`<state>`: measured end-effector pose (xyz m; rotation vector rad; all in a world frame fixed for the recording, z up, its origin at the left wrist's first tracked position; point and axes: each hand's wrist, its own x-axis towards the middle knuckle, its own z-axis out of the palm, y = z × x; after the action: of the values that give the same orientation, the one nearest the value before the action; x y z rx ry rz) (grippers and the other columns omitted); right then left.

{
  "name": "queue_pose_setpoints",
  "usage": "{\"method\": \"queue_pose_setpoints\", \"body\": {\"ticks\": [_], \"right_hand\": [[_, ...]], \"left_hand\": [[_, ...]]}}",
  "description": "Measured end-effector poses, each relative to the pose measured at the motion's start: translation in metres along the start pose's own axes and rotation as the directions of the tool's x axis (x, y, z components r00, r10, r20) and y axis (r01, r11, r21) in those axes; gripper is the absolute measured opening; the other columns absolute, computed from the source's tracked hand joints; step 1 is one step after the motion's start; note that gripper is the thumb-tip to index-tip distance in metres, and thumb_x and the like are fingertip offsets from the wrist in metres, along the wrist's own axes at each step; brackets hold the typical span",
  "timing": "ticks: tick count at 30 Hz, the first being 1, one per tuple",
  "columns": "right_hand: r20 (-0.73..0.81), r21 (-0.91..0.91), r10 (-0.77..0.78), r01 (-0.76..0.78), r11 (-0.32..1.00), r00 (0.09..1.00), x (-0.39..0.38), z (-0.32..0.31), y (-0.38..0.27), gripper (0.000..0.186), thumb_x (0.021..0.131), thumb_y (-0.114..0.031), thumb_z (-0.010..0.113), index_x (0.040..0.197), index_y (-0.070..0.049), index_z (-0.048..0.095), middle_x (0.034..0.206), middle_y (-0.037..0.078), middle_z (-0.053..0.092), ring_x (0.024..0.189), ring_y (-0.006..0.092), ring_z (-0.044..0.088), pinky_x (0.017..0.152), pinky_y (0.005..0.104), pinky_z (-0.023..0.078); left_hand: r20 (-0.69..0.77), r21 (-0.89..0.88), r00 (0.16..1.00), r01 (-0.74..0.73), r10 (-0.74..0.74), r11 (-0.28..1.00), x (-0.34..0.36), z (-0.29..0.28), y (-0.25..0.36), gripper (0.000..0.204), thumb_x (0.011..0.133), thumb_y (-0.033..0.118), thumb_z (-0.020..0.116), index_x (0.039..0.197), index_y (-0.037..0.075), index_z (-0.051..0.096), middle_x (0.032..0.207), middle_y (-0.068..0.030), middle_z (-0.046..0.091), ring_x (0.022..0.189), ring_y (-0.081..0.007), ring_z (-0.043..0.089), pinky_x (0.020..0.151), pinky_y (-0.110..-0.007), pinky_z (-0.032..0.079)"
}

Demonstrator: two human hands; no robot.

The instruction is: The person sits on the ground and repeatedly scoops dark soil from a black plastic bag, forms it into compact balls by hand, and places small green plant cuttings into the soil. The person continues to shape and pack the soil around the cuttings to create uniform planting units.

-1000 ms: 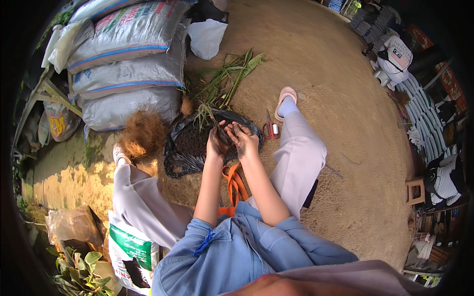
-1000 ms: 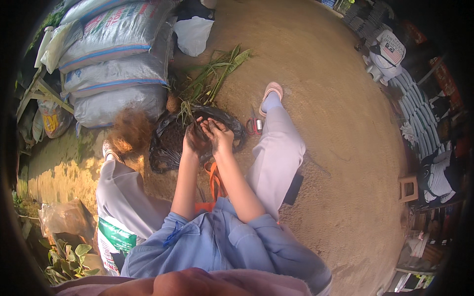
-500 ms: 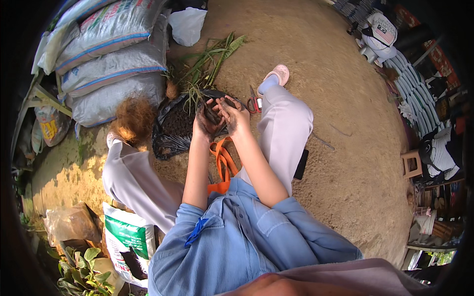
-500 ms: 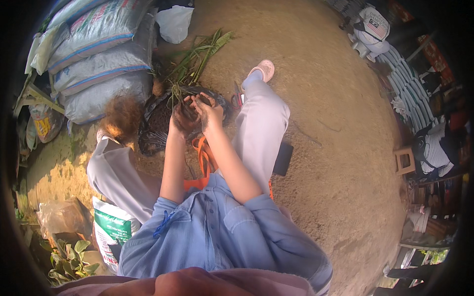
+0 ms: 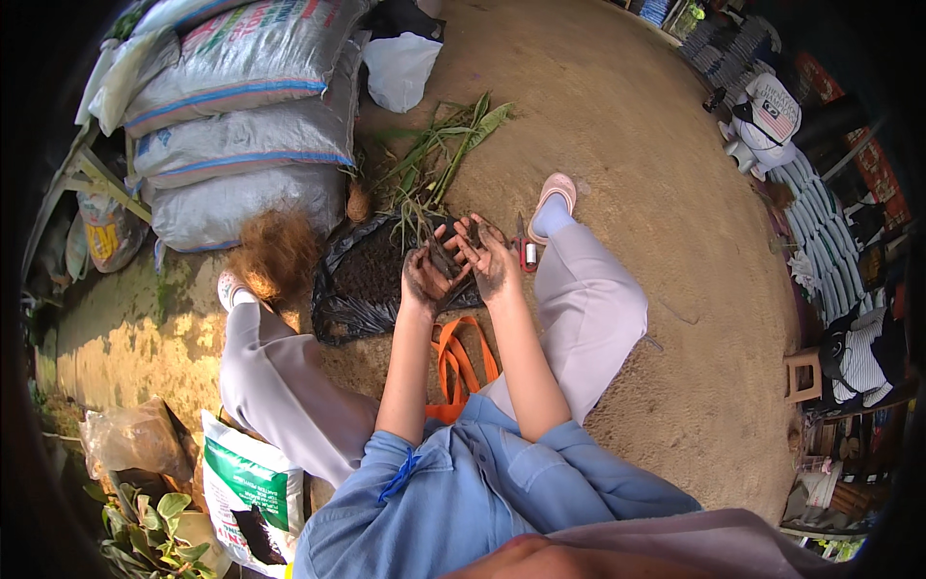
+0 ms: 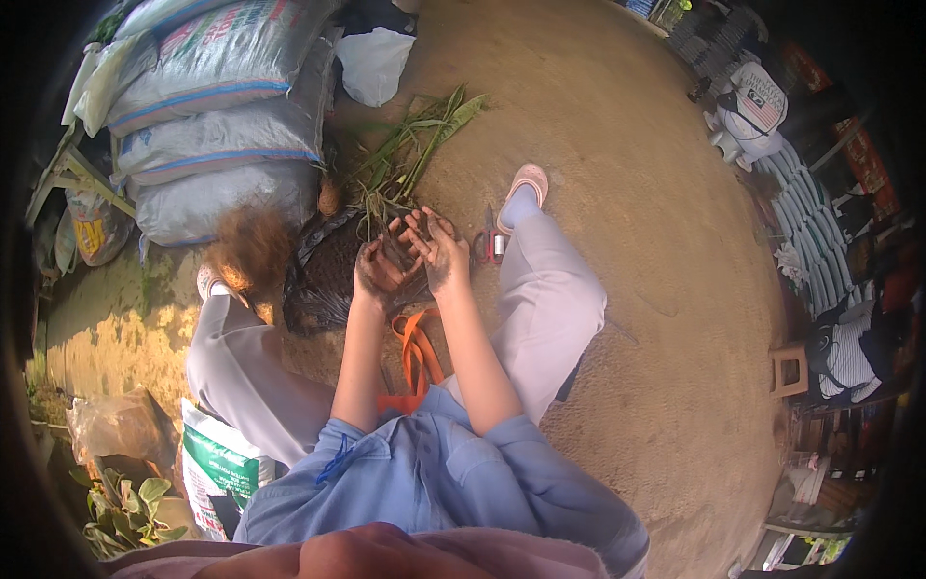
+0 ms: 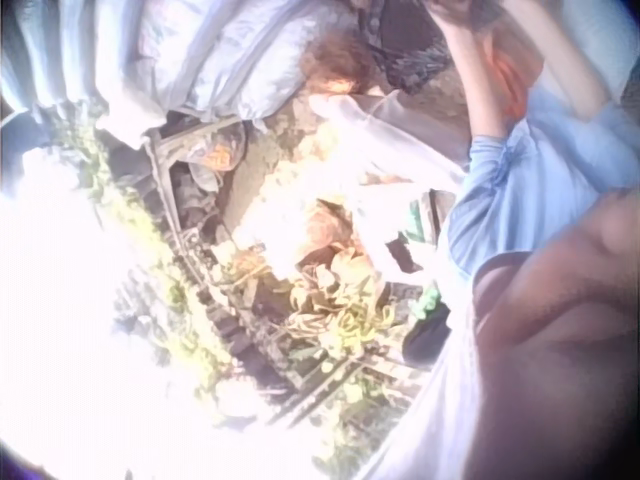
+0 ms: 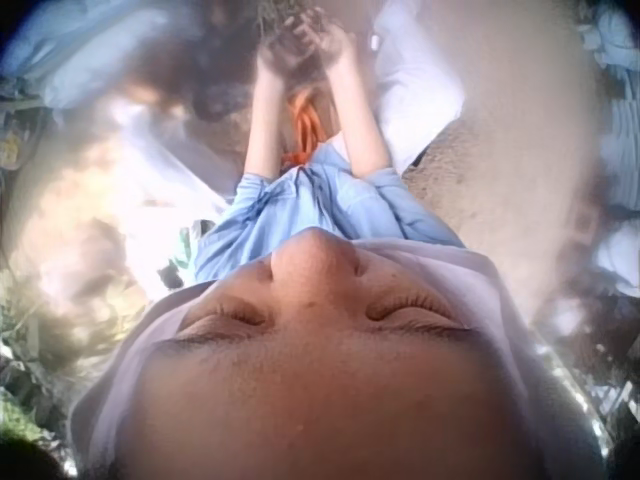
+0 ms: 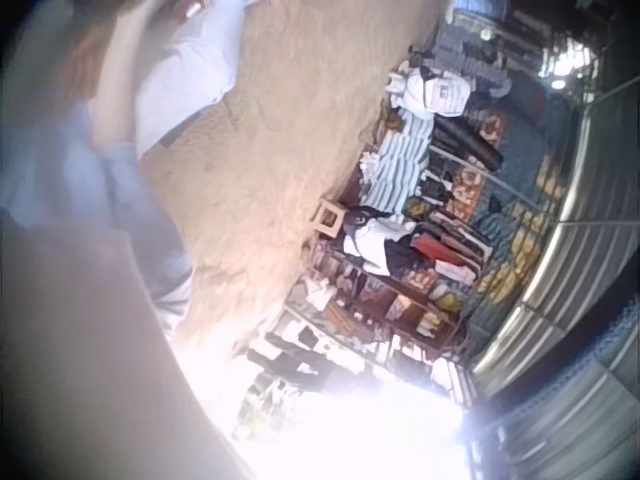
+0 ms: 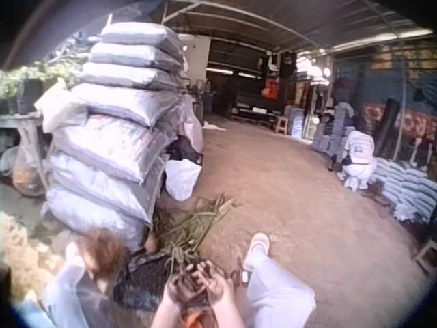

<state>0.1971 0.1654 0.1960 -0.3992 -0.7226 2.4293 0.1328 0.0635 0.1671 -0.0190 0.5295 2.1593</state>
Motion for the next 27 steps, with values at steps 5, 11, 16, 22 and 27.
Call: {"method": "queue_pose_setpoints", "body": {"ticks": [5,11,16,22,27], "right_hand": [[0.104,-0.201,0.136,-0.113,0.973,0.985,0.053,0.030,-0.008,0.041,0.096,-0.029,0.033,0.118,0.001,0.048,0.112,0.014,0.058,0.097,0.0224,0.060,0.083,0.0297,0.051],[0.255,-0.443,0.308,-0.172,0.880,0.917,0.138,0.108,-0.030,0.043,0.096,-0.029,0.033,0.117,0.006,0.048,0.114,0.020,0.057,0.100,0.0255,0.060,0.085,0.0312,0.052],[0.299,-0.637,0.459,-0.183,0.749,0.836,0.161,0.104,-0.033,0.045,0.096,-0.030,0.035,0.115,0.009,0.049,0.117,0.021,0.055,0.097,0.0253,0.062,0.087,0.0307,0.052],[0.364,-0.508,0.299,-0.081,0.857,0.882,0.158,0.069,-0.024,0.034,0.096,-0.020,0.038,0.107,0.009,0.054,0.113,0.017,0.057,0.099,0.0248,0.060,0.089,0.0333,0.051],[0.378,-0.545,0.255,-0.008,0.838,0.890,0.158,0.054,-0.003,0.033,0.097,-0.019,0.038,0.116,0.004,0.053,0.118,0.013,0.056,0.109,0.0209,0.055,0.096,0.0341,0.043]], "left_hand": [[0.152,-0.015,0.984,-0.089,0.090,0.996,0.037,-0.008,0.018,0.041,0.097,0.028,0.031,0.133,0.009,0.039,0.120,-0.0110,0.053,0.107,-0.0266,0.055,0.092,-0.044,0.045],[0.267,-0.087,0.942,-0.185,0.202,0.979,0.080,0.000,0.051,0.051,0.093,0.022,0.049,0.137,0.007,0.030,0.133,-0.0153,0.042,0.117,-0.0333,0.048,0.097,-0.046,0.044],[0.420,-0.196,0.872,-0.183,0.251,0.963,0.107,-0.002,0.067,0.058,0.088,0.016,0.056,0.139,0.011,0.029,0.136,-0.0113,0.039,0.121,-0.0286,0.044,0.099,-0.046,0.042],[0.404,-0.261,0.872,-0.178,0.275,0.949,0.117,-0.004,0.064,0.068,0.082,0.012,0.065,0.140,0.013,0.029,0.131,-0.0036,0.044,0.120,-0.0221,0.046,0.099,-0.045,0.043],[0.361,-0.216,0.890,-0.211,0.279,0.953,0.124,-0.015,0.063,0.065,0.083,0.011,0.064,0.139,0.012,0.030,0.133,-0.0060,0.043,0.120,-0.0227,0.047,0.096,-0.040,0.046]]}}
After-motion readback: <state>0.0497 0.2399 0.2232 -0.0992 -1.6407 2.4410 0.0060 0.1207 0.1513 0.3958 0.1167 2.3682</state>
